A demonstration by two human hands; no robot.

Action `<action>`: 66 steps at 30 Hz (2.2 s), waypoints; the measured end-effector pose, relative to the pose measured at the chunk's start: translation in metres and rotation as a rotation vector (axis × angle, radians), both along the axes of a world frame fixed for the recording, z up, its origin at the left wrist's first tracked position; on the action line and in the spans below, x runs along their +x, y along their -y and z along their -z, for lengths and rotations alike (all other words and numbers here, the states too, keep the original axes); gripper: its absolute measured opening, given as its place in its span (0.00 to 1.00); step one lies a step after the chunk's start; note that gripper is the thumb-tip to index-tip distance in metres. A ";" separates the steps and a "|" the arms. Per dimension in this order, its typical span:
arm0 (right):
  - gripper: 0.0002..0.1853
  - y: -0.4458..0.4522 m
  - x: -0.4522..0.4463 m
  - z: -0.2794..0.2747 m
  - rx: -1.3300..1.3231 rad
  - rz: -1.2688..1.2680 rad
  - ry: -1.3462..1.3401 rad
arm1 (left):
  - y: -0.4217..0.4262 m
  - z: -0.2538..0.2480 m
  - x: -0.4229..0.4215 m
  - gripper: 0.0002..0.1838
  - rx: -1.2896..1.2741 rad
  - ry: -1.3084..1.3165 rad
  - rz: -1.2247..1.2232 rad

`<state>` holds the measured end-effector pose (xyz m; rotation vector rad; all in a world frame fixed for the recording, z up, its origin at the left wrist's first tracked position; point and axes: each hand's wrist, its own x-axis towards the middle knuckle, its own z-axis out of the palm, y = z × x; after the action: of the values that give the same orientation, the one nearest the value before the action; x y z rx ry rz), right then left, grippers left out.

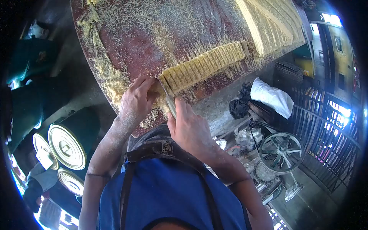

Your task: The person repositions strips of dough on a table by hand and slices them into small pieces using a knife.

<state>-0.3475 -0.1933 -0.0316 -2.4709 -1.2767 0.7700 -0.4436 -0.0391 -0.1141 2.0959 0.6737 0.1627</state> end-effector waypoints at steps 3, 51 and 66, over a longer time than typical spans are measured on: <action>0.26 -0.001 -0.003 -0.012 -0.032 0.047 -0.026 | -0.001 0.002 0.000 0.23 -0.014 -0.007 0.018; 0.14 -0.022 -0.024 0.004 -0.061 0.058 -0.087 | -0.010 0.013 -0.026 0.17 -0.071 0.073 -0.056; 0.17 -0.034 -0.025 0.015 0.011 0.134 -0.122 | -0.008 0.017 -0.042 0.19 -0.114 0.110 -0.110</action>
<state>-0.3721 -0.1592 -0.0469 -2.4309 -1.0587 0.8616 -0.4851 -0.0315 -0.1312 1.9272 0.7160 0.2921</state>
